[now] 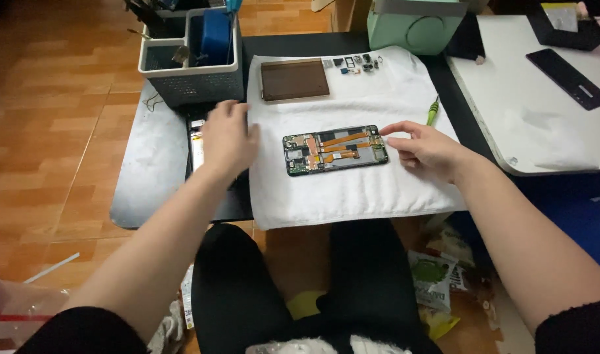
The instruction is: Final assembly of a smartphone, including connecting internal ribbon cables, installing the battery, and fitting the motherboard into the frame.
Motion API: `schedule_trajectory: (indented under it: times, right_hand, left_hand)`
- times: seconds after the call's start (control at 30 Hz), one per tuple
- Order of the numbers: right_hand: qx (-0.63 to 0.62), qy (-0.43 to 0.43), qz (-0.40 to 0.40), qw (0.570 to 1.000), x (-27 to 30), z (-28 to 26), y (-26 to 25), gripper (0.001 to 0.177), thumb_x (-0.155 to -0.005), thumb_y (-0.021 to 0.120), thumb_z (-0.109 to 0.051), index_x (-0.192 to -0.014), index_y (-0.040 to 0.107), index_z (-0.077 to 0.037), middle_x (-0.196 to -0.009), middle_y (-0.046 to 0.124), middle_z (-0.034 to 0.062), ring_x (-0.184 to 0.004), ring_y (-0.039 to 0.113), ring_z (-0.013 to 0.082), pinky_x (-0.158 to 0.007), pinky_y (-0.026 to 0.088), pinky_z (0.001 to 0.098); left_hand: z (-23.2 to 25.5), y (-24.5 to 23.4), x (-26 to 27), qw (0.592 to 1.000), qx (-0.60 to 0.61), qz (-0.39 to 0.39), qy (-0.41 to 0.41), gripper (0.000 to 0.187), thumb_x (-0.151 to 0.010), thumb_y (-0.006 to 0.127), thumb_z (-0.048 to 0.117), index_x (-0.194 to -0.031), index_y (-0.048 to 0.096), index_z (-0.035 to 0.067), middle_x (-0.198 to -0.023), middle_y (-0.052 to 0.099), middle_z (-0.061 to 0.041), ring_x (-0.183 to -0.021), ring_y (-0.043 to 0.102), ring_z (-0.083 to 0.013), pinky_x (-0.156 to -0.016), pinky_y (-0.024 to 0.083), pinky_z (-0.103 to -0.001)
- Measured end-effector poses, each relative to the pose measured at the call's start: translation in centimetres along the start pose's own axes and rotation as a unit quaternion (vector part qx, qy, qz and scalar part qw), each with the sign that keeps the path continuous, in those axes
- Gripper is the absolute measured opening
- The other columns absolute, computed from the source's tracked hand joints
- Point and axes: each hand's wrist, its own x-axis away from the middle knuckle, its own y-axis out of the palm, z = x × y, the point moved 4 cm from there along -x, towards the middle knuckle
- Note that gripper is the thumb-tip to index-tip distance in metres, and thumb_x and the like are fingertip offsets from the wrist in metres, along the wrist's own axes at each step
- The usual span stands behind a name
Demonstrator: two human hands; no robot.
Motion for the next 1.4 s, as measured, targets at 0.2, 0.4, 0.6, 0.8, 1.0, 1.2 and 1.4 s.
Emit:
schedule_trajectory:
  times: [0.2, 0.4, 0.6, 0.8, 1.0, 1.2, 1.4]
  right_hand:
    - [0.050, -0.048, -0.007, 0.998, -0.6, 0.5, 0.2, 0.040, -0.091, 0.069, -0.003, -0.130, 0.064, -0.007, -0.056, 0.038, -0.0041, -0.053, 0.035, 0.0079, -0.053, 0.030, 0.0229]
    - [0.074, -0.052, 0.009, 0.996, -1.5, 1.5, -0.5, 0.039, -0.089, 0.070, -0.005, -0.127, 0.065, -0.010, -0.054, 0.043, -0.0027, -0.051, 0.037, 0.0061, -0.053, 0.029, 0.0202]
    - [0.084, -0.043, 0.020, 0.995, -2.9, 2.3, -0.9, 0.045, -0.086, 0.077, -0.012, -0.128, 0.061, -0.012, -0.052, 0.045, -0.0030, -0.048, 0.038, 0.0072, -0.051, 0.030, 0.0216]
    - [0.093, -0.009, 0.052, 0.994, -2.6, 1.6, -0.4, 0.035, -0.087, 0.079, -0.018, -0.115, 0.065, -0.004, -0.053, 0.043, -0.0062, -0.049, 0.037, 0.0036, -0.050, 0.027, 0.0186]
    - [0.041, -0.016, 0.058, 0.997, -3.3, 2.4, -0.7, 0.036, -0.084, 0.081, -0.016, -0.111, 0.065, 0.000, -0.054, 0.045, -0.0073, -0.051, 0.043, 0.0007, -0.051, 0.031, 0.0145]
    - [0.065, -0.007, 0.075, 0.995, -1.2, 0.3, 0.4, 0.039, -0.079, 0.083, -0.013, -0.110, 0.066, 0.001, -0.056, 0.042, -0.0052, -0.054, 0.039, 0.0023, -0.053, 0.030, 0.0148]
    - [0.106, 0.015, 0.102, 0.989, -2.3, 0.7, -0.2, 0.033, -0.077, 0.085, -0.018, -0.103, 0.072, -0.003, -0.057, 0.046, -0.0050, -0.057, 0.045, 0.0048, -0.062, 0.043, 0.0162]
  left_hand:
    - [11.2, 1.7, 0.9, 0.986, 0.125, -0.084, 0.068, 0.042, -0.093, 0.067, 0.023, -0.131, 0.062, 0.006, -0.130, 0.060, -0.022, -0.116, 0.064, -0.0459, -0.093, 0.053, -0.056]
    - [12.9, 5.4, 2.5, 0.982, 0.087, -0.159, 0.050, 0.044, -0.104, 0.055, 0.035, -0.143, 0.051, 0.015, -0.135, 0.056, -0.009, -0.133, 0.056, -0.0298, -0.117, 0.032, -0.053]
    - [12.6, 4.2, 3.5, 0.986, 0.139, -0.081, 0.047, 0.034, -0.107, 0.046, 0.011, -0.141, 0.049, 0.011, -0.126, 0.062, -0.009, -0.127, 0.061, -0.0268, -0.118, 0.033, -0.051]
    - [12.0, 1.8, 4.2, 0.988, 0.156, -0.003, 0.006, 0.015, -0.103, 0.059, 0.006, -0.111, 0.064, 0.018, -0.120, 0.066, -0.004, -0.131, 0.060, -0.0253, -0.118, 0.030, -0.052]
    - [11.6, 2.4, 4.1, 0.985, 0.169, -0.023, -0.013, 0.016, -0.098, 0.064, 0.002, -0.097, 0.062, 0.018, -0.120, 0.065, -0.004, -0.129, 0.060, -0.0247, -0.116, 0.034, -0.052]
    - [11.4, 3.2, 4.2, 0.984, 0.171, -0.040, -0.031, 0.007, -0.096, 0.060, 0.012, -0.096, 0.058, 0.019, -0.120, 0.060, -0.002, -0.129, 0.057, -0.0266, -0.112, 0.036, -0.051]
    - [11.6, 3.1, 4.3, 0.984, 0.168, -0.057, -0.032, 0.003, -0.093, 0.059, 0.016, -0.094, 0.059, 0.019, -0.120, 0.058, -0.003, -0.131, 0.052, -0.0266, -0.112, 0.033, -0.053]
